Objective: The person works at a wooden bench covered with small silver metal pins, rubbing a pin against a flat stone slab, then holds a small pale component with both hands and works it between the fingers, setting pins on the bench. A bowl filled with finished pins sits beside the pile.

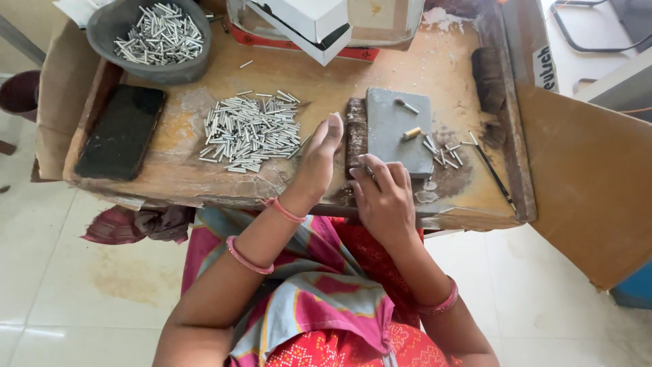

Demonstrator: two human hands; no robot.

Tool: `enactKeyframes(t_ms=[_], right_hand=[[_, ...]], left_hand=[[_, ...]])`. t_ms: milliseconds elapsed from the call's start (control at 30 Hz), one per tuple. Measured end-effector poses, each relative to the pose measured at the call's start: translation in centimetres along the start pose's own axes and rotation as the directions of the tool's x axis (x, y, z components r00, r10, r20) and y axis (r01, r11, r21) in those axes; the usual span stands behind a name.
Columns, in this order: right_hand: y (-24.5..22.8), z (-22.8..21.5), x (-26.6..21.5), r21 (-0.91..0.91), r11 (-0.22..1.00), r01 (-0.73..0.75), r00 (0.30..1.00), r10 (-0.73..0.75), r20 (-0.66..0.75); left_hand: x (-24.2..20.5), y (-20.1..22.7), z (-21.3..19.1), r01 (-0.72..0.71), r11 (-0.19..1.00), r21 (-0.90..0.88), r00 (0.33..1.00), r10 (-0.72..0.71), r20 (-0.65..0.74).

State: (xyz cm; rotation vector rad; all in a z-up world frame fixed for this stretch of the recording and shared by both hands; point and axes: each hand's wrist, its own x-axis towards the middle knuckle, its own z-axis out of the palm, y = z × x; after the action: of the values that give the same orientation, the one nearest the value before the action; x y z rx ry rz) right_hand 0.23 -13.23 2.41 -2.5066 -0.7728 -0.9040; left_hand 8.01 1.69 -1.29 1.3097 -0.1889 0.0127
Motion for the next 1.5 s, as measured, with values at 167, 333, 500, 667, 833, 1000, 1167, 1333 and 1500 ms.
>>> enactKeyframes(t_ms=[167, 333, 500, 667, 833, 1000, 1167, 1333, 1500], right_hand=[[0.5, 1.3, 1.3, -0.09, 0.995, -0.033, 0.999, 0.037, 0.033], [0.5, 1.0, 1.3, -0.023, 0.999, -0.025, 0.999, 0.024, -0.022], [0.9, 0.9, 0.0, 0.191, 0.975, -0.117, 0.98, 0.144, -0.136], [0.7, 0.5, -0.1, 0.226, 0.967, -0.12, 0.979, 0.152, -0.134], [0.7, 0.8, 0.3, 0.135, 0.986, -0.093, 0.987, 0.109, -0.117], [1.2, 0.9, 1.6, 0.1, 0.989, -0.11, 0.991, 0.117, -0.066], [0.8, 0.6, 2.9, 0.033, 0.99, -0.14, 0.99, 0.138, 0.04], [1.2, 1.2, 3.3, -0.019, 0.985, -0.173, 0.979, 0.174, 0.105], [2.2, 1.3, 3.4, 0.11, 0.98, -0.166, 0.985, 0.16, 0.055]], left_hand=[[2.0, 0.3, 0.5, 0.047, 0.998, -0.047, 0.998, -0.046, 0.03], [4.8, 0.3, 0.2, 0.005, 1.0, 0.021, 1.0, -0.006, 0.009], [5.6, -0.4, 0.7, 0.007, 0.998, 0.067, 1.0, -0.006, -0.018], [-0.7, 0.6, 0.5, -0.037, 0.985, 0.171, 0.996, 0.05, -0.067], [-4.5, 0.3, 0.8, -0.059, 0.994, 0.091, 0.998, 0.062, -0.03], [-5.1, 2.0, 0.9, -0.159, 0.981, 0.114, 0.986, 0.163, -0.033], [-4.9, 3.2, 0.2, -0.37, 0.817, 0.442, 0.917, 0.398, 0.033], [-3.8, 3.0, 0.0, -0.393, 0.751, 0.53, 0.904, 0.42, 0.076], [-2.3, 2.6, 0.0, -0.372, 0.699, 0.611, 0.922, 0.357, 0.152]])
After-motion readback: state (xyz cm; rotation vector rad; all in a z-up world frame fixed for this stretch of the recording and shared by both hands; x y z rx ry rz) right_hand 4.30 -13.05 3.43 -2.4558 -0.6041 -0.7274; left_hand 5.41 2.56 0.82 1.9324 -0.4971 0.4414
